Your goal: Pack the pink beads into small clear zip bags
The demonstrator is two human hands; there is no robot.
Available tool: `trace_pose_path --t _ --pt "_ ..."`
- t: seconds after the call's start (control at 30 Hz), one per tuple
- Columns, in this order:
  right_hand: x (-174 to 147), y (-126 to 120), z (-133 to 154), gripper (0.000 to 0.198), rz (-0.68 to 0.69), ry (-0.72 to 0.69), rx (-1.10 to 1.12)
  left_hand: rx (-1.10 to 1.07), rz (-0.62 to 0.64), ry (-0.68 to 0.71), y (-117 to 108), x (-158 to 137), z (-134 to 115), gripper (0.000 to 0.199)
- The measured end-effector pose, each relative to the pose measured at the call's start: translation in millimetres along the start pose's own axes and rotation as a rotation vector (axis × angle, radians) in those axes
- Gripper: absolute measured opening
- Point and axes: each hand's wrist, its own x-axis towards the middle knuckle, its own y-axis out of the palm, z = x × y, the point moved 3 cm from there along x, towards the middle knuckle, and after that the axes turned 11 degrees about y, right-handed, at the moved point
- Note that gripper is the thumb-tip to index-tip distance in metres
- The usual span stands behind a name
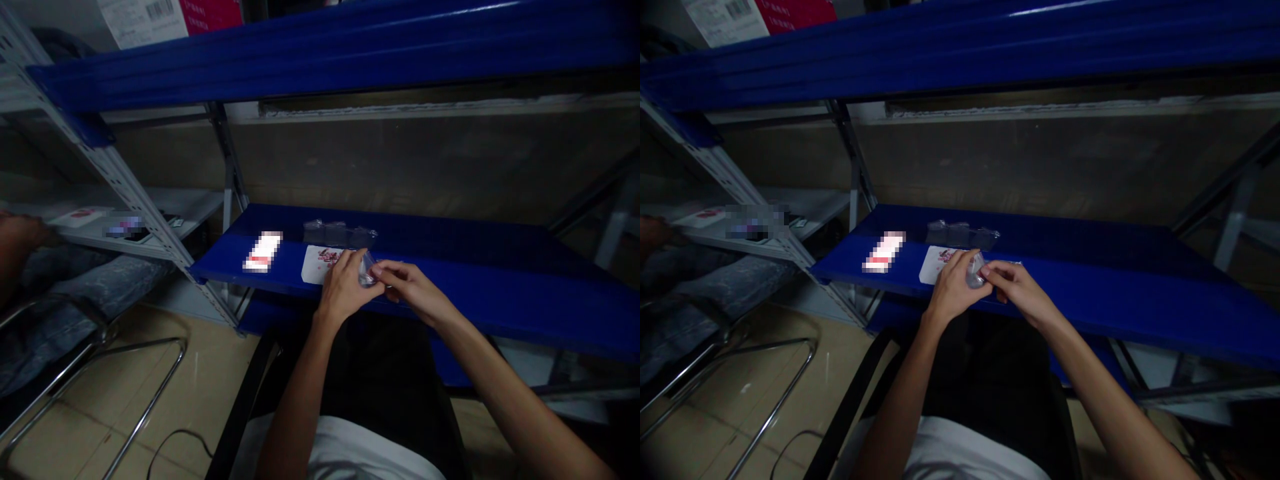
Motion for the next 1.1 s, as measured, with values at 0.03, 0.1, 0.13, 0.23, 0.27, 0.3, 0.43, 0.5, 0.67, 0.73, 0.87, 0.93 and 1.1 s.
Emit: trace_pose_path --t 0.03,0.1,0.13,0.23,0.27,0.3,0.43,0.5,0.67,0.73,0.87,0.93,1.1 --pt "1 0 -1 0.042 -0.014 -0.006 -0.005 0.019 0.013 -0.005 0 0 0 0.063" --pt "1 0 -1 0.042 -0.047 -0.020 -0.022 0.071 0.047 -0.019 2 -1 0 0.068" --pt "1 0 -1 0.042 -0.067 -0.027 -0.034 0.103 0.064 -0.030 2 -1 -1 0.071" --pt "-1 0 1 0.043 -0.140 -0.048 -0.085 0.194 0.091 -0.061 3 -2 -5 0.078" --pt "-1 0 2 0.043 -0.166 -0.060 -0.105 0.216 0.092 -0.067 2 -2 -7 0.079" --pt "-2 0 2 0.043 -0.192 -0.077 -0.127 0.233 0.089 -0.070 2 -2 -8 0.080" --pt "-2 -2 5 0.044 -0.264 -0.153 -0.211 0.251 0.072 -0.079 0 -1 -13 0.077" --pt "-2 -2 7 0.045 -0.279 -0.168 -0.227 0.237 0.070 -0.079 -2 0 -13 0.075" --pt "-5 -2 10 0.049 -0.252 -0.179 -0.236 0.179 0.031 -0.080 -3 0 -11 0.064" --pt "-5 -1 10 0.050 -0.243 -0.190 -0.240 0.154 0.018 -0.085 -4 0 -9 0.062" --pt "-4 1 9 0.046 -0.223 -0.202 -0.223 0.105 -0.004 -0.085 -7 0 -4 0.056" --pt "-4 2 9 0.042 -0.215 -0.207 -0.202 0.071 -0.019 -0.070 -9 1 -1 0.054" --pt "-7 6 14 0.038 -0.138 -0.233 -0.151 -0.045 -0.008 0.011 -11 1 7 0.048"
